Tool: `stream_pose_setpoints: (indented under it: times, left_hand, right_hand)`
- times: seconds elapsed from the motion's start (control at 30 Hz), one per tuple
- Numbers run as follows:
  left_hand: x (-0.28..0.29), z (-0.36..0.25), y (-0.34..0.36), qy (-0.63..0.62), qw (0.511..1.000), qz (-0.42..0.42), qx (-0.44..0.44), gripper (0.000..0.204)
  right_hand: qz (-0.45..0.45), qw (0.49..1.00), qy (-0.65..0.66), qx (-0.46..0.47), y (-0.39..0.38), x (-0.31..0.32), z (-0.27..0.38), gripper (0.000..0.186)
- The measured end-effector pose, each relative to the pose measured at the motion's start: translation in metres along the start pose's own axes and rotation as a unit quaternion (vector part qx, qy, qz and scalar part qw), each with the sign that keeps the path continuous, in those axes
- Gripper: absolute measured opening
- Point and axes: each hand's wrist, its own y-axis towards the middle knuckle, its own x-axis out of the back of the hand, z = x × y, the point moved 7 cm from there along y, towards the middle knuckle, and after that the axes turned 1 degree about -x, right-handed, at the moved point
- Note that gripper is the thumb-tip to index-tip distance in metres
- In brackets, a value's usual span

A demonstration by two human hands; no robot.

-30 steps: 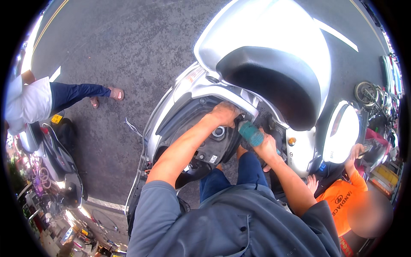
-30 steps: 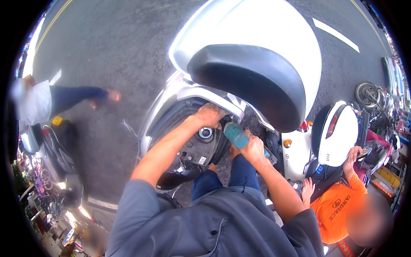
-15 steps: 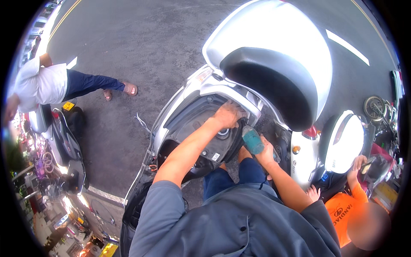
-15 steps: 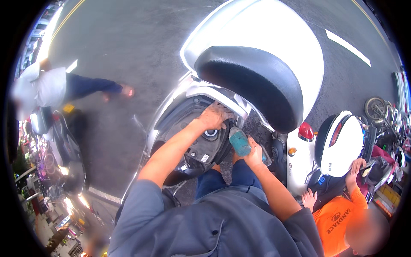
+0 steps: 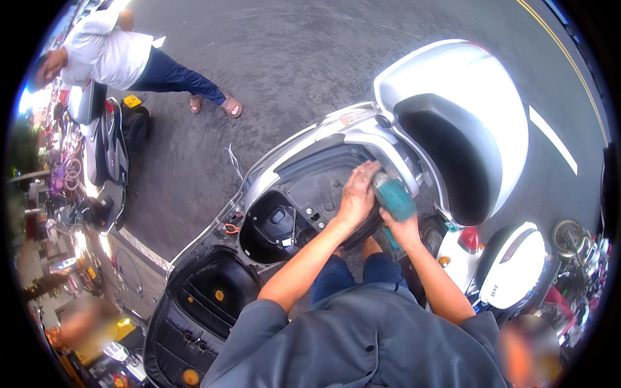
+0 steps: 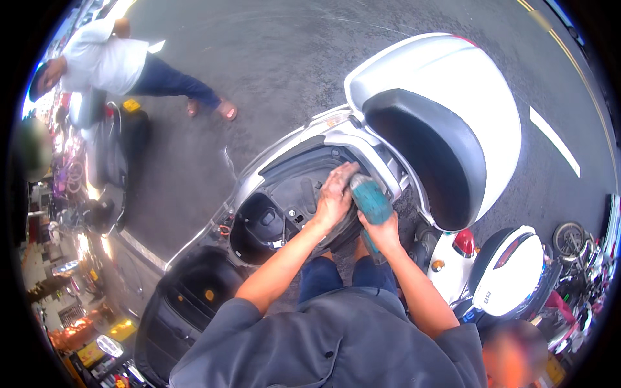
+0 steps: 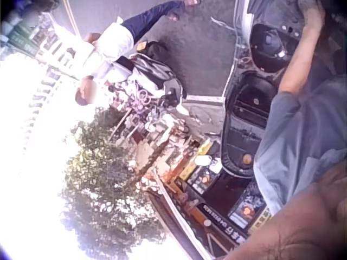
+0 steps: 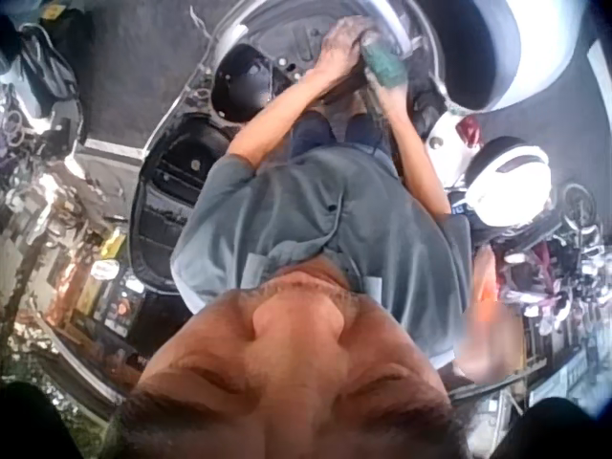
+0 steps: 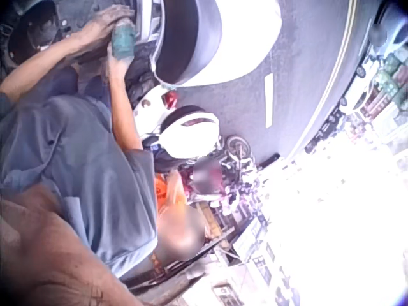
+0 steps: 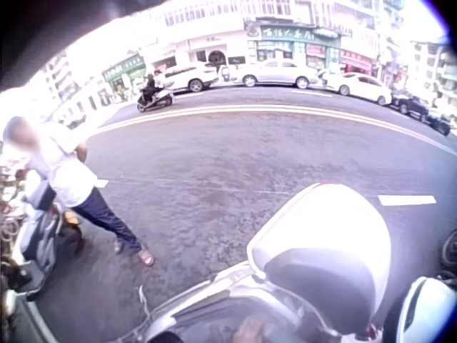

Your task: The person removes the seat of a silver scooter to access the under-seat compartment. They use a power drill to remove and install screws on the internal components. The person then reattaches the seat and secures it.

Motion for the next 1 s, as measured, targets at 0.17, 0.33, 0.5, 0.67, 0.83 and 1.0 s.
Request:
stream_pose_setpoints:
  times: [0.17, 0.33, 0.5, 0.67, 0.83, 1.0]
  left_hand:
    - [0.016, 0.05, 0.017, -0.061, 0.995, 0.036, 0.065, 0.057]
    - [0.017, 0.079, 0.012, -0.086, 0.994, 0.026, 0.064, 0.058]
    - [0.028, 0.089, 0.013, -0.08, 0.995, 0.031, 0.058, 0.059]
    - [0.077, 0.13, 0.012, -0.106, 0.982, -0.101, 0.123, 0.046]
    - [0.089, 0.143, 0.015, 0.117, 0.989, -0.077, 0.057, 0.04]
    - [0.099, 0.172, 0.029, 0.11, 0.993, -0.016, 0.05, 0.035]
  right_hand:
    - [-0.011, 0.981, -0.19, -0.017, 0.06, -0.027, 0.021, 0.034]
    - [-0.004, 0.984, -0.165, -0.063, 0.067, -0.039, 0.027, 0.032]
    - [-0.012, 0.983, -0.162, -0.085, 0.064, -0.05, 0.034, 0.031]
    - [-0.023, 0.954, -0.282, -0.097, 0.075, -0.05, 0.041, 0.036]
    - [-0.034, 0.944, -0.311, -0.108, 0.084, -0.046, 0.031, 0.037]
    - [-0.043, 0.938, -0.329, -0.101, 0.086, -0.046, 0.023, 0.038]
